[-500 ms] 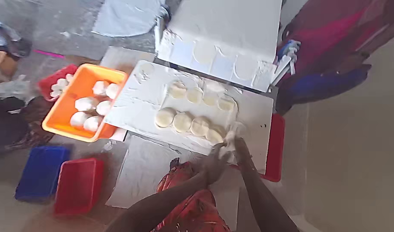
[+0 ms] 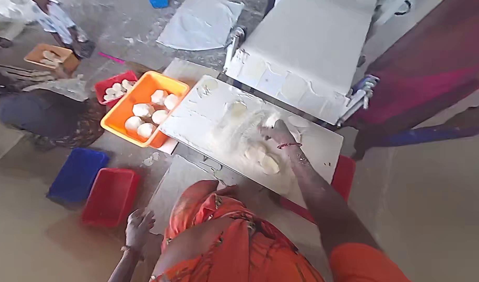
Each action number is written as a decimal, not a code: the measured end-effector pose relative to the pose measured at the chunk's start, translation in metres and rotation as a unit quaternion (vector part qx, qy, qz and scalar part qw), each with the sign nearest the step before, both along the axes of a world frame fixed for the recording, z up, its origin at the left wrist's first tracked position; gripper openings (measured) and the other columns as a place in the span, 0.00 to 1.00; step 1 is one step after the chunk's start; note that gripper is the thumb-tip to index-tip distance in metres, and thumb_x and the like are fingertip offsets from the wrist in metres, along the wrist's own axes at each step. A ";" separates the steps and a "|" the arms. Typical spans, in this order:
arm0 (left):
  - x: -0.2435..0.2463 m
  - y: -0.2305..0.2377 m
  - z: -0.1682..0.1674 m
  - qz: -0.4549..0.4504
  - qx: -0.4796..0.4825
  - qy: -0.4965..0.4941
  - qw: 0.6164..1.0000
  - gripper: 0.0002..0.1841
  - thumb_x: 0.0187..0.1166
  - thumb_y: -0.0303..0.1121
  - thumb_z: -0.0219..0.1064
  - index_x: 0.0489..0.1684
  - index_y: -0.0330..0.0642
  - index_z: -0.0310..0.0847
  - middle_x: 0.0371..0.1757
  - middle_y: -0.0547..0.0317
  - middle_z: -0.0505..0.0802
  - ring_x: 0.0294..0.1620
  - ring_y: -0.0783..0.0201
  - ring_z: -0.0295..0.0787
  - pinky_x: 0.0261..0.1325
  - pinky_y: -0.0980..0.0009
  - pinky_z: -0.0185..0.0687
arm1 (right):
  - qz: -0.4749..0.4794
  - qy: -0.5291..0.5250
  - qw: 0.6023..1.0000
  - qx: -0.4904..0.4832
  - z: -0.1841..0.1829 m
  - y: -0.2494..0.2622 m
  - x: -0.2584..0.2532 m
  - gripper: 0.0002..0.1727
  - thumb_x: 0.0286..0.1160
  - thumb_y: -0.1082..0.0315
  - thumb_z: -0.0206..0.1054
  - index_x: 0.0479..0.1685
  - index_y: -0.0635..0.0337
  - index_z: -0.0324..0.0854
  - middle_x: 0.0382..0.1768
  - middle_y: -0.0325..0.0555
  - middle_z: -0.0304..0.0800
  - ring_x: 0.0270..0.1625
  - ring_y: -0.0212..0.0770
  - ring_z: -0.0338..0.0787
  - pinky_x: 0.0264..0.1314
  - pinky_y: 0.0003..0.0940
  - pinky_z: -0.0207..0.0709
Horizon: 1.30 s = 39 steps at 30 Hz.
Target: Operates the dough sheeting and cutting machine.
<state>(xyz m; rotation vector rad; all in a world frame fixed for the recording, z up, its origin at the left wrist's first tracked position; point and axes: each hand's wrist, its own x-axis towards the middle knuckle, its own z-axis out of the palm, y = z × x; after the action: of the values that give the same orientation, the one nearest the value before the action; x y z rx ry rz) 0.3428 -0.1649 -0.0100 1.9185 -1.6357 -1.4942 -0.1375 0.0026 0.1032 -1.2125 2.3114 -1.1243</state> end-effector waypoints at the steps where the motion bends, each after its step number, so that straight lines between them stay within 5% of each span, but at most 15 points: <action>1: 0.015 0.008 -0.006 0.022 0.013 -0.010 1.000 0.30 0.91 0.36 0.58 0.86 0.30 0.55 0.64 0.29 0.85 0.51 0.47 0.90 0.56 0.52 0.86 | 0.014 -0.042 0.999 -0.008 -0.034 0.021 -0.021 0.15 0.72 0.72 0.74 0.41 0.82 0.82 0.33 0.72 0.86 0.28 0.54 0.87 0.35 0.42 0.84; 4: 0.041 0.025 -0.030 0.063 0.077 -0.042 0.994 0.28 0.91 0.36 0.58 0.85 0.32 0.56 0.57 0.39 0.85 0.41 0.59 0.86 0.49 0.61 0.85 | -0.066 -0.181 0.968 0.158 -0.051 0.052 -0.050 0.16 0.75 0.76 0.70 0.60 0.73 0.83 0.51 0.65 0.90 0.46 0.51 0.92 0.56 0.48 0.87; 6: 0.061 0.035 -0.061 0.065 0.105 -0.057 0.991 0.30 0.89 0.35 0.61 0.85 0.32 0.54 0.58 0.35 0.87 0.43 0.55 0.91 0.51 0.56 0.88 | -0.067 -0.155 0.957 0.238 -0.078 0.066 -0.052 0.24 0.78 0.73 0.69 0.71 0.73 0.75 0.60 0.69 0.86 0.58 0.58 0.90 0.65 0.55 0.82; 9: 0.051 0.043 -0.068 0.011 0.071 -0.069 0.995 0.35 0.84 0.32 0.65 0.86 0.26 0.52 0.59 0.27 0.88 0.50 0.46 0.92 0.56 0.50 0.88 | -0.059 -0.099 0.936 0.331 -0.148 0.079 -0.067 0.29 0.76 0.64 0.74 0.73 0.72 0.77 0.66 0.71 0.85 0.71 0.68 0.84 0.76 0.66 0.71; 13: 0.005 0.040 -0.012 -0.040 0.038 -0.097 0.994 0.36 0.87 0.24 0.58 0.92 0.34 0.41 0.62 0.29 0.86 0.51 0.49 0.91 0.59 0.53 0.85 | -0.124 -0.096 0.926 0.344 -0.189 0.076 -0.059 0.31 0.66 0.52 0.81 0.55 0.73 0.84 0.55 0.70 0.88 0.63 0.67 0.87 0.67 0.68 0.76; 17: 0.024 0.027 -0.027 -0.062 -0.046 -0.098 0.992 0.40 0.84 0.16 0.52 0.95 0.38 0.32 0.62 0.31 0.87 0.48 0.48 0.92 0.53 0.50 0.86 | -0.175 -0.140 0.910 0.349 -0.191 0.071 -0.061 0.37 0.55 0.51 0.88 0.56 0.74 0.83 0.57 0.71 0.87 0.64 0.66 0.86 0.67 0.68 0.76; 21: 0.033 0.018 -0.039 -0.054 -0.067 -0.147 0.985 0.42 0.84 0.18 0.54 0.95 0.39 0.29 0.63 0.31 0.88 0.53 0.40 0.92 0.58 0.43 0.85 | -0.177 -0.177 0.889 0.384 -0.201 0.067 -0.068 0.42 0.49 0.45 0.90 0.56 0.73 0.85 0.58 0.70 0.87 0.64 0.64 0.87 0.66 0.67 0.76; 24: 0.027 0.007 -0.044 -0.057 -0.089 -0.151 0.983 0.46 0.82 0.21 0.62 0.95 0.38 0.28 0.62 0.27 0.87 0.55 0.38 0.91 0.62 0.42 0.82 | -0.149 -0.125 0.898 0.394 -0.191 0.063 -0.062 0.38 0.51 0.46 0.88 0.56 0.66 0.87 0.58 0.66 0.89 0.64 0.64 0.87 0.65 0.68 0.77; 27: 0.017 -0.012 -0.046 -0.085 -0.130 -0.139 0.978 0.49 0.80 0.24 0.67 0.95 0.35 0.28 0.60 0.25 0.88 0.56 0.35 0.90 0.65 0.40 0.81 | -0.121 -0.117 0.936 0.308 -0.182 0.063 -0.047 0.37 0.51 0.57 0.91 0.61 0.70 0.83 0.58 0.70 0.88 0.65 0.67 0.86 0.69 0.67 0.76; 33: -0.006 -0.024 -0.037 -0.116 -0.159 -0.115 0.974 0.51 0.79 0.26 0.69 0.94 0.34 0.27 0.58 0.28 0.89 0.55 0.38 0.91 0.65 0.40 0.81 | -0.212 -0.044 0.961 0.169 -0.155 0.076 -0.022 0.32 0.57 0.57 0.87 0.61 0.64 0.86 0.55 0.66 0.91 0.61 0.64 0.90 0.66 0.66 0.79; 39: -0.017 -0.026 -0.030 -0.160 -0.150 -0.100 0.970 0.51 0.78 0.25 0.70 0.94 0.33 0.28 0.60 0.28 0.88 0.56 0.38 0.91 0.65 0.42 0.81 | -0.290 -0.058 0.927 0.230 -0.176 0.082 -0.013 0.31 0.64 0.52 0.83 0.59 0.69 0.87 0.54 0.66 0.92 0.61 0.63 0.90 0.68 0.62 0.78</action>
<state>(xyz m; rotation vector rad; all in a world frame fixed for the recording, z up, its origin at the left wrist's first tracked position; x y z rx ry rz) 0.3262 -0.1906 -0.0402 1.7456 -2.2039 -1.0891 -0.1510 0.0842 -0.0730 -0.2867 2.7004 -0.6982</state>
